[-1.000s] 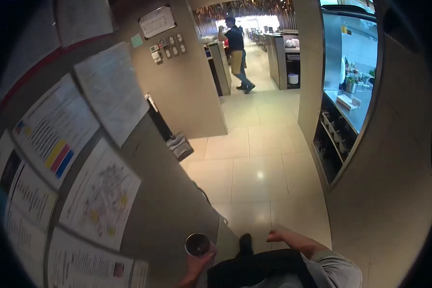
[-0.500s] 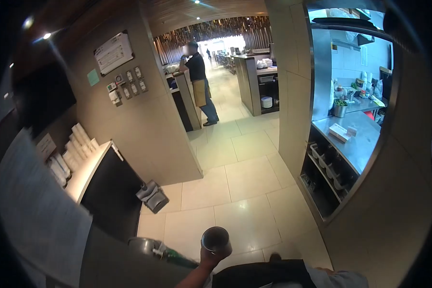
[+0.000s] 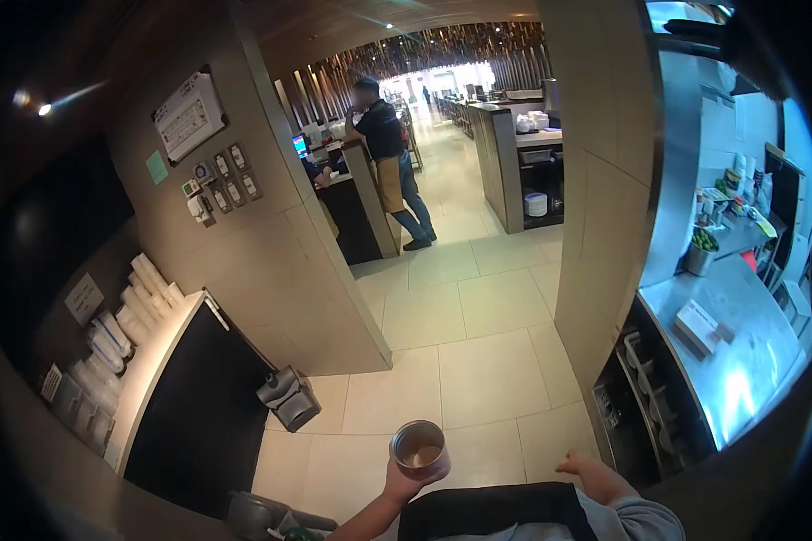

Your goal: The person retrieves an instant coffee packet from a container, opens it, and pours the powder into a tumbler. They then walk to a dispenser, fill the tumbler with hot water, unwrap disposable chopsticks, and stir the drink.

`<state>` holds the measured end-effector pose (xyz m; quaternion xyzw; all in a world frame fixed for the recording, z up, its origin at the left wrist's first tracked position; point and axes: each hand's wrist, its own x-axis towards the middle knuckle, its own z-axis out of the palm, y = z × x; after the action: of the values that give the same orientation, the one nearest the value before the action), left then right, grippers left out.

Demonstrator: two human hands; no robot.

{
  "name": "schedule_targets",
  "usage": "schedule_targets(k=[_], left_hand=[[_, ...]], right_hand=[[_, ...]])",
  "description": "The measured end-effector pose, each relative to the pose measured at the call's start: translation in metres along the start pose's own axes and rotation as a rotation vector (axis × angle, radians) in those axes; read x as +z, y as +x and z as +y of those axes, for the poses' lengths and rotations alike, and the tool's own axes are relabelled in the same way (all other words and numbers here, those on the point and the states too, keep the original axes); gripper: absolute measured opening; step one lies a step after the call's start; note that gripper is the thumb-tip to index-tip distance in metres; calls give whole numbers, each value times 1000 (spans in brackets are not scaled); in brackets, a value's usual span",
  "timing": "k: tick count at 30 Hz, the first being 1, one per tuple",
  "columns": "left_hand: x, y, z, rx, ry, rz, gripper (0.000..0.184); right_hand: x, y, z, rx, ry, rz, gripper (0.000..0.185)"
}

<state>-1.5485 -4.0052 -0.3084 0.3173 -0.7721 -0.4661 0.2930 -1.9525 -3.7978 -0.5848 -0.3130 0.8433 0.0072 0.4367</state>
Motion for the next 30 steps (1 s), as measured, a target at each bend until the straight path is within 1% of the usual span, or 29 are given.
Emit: schedule_targets(k=[1, 2, 3, 5, 6, 8, 9, 11, 12, 13, 15, 16, 17, 19, 20, 21, 23, 24, 25, 27, 28, 30], left_hand=[[3, 20, -8, -1, -5, 4, 101], [7, 39, -18, -45, -161, 43, 95], [10, 60, -28, -84, -319, 81, 90], [9, 109, -41, -82, -287, 108, 88], [7, 134, -45, -72, -334, 97, 89], [2, 178, -69, -54, -404, 59, 88], [-1, 205, -78, -52, -409, 58, 88], [-3, 263, -87, 36, -372, 10, 87], [-5, 289, -82, 61, -418, -24, 90], [-6, 317, -83, 58, -425, 5, 90], [-5, 364, -87, 19, -374, -110, 94], [-3, 383, -75, -2, -370, -60, 96], [0, 407, -78, -18, -367, -40, 96], [13, 457, -95, 38, -363, -48, 95], [23, 486, -119, 43, -337, -82, 93], [24, 511, -117, 37, -334, -75, 93], [34, 555, -103, -176, -626, -236, 65], [50, 575, -126, -56, -319, -71, 70], [60, 594, -131, -59, -321, -48, 70], [65, 634, -132, 120, -265, -73, 98], [69, 649, -128, 115, -153, -13, 104], [77, 691, -121, 118, -119, -25, 106]], right_hand=[[-20, 19, -11, -7, 66, 114, 79], [-40, 35, -24, -15, 131, 231, 82], [-56, 42, -37, -15, 125, 240, 82], [-81, 47, -63, -2, 166, 178, 81], [-80, 54, -67, 7, 128, 236, 76], [-93, 68, -80, -14, 158, 231, 72], [-106, 76, -86, -19, 185, 230, 70], [-134, 89, -99, -36, 237, 237, 67], [-150, 95, -107, -46, 267, 243, 65], [-167, 100, -116, -63, 301, 246, 63], [-203, 107, -133, -94, 366, 251, 59], [-222, 109, -142, -110, 408, 252, 58], [-240, 113, -151, -130, 445, 249, 56], [-278, 125, -166, -171, 512, 245, 52], [-296, 129, -173, -191, 553, 239, 51], [-315, 137, -179, -213, 583, 232, 49], [-354, 156, -188, -260, 628, 213, 45], [-374, 164, -192, -283, 656, 200, 44], [-397, 178, -197, -315, 669, 187, 42], [-443, 203, -207, -369, 690, 150, 39], [-465, 214, -214, -393, 698, 131, 37], [-511, 237, -230, -439, 708, 85, 34]])
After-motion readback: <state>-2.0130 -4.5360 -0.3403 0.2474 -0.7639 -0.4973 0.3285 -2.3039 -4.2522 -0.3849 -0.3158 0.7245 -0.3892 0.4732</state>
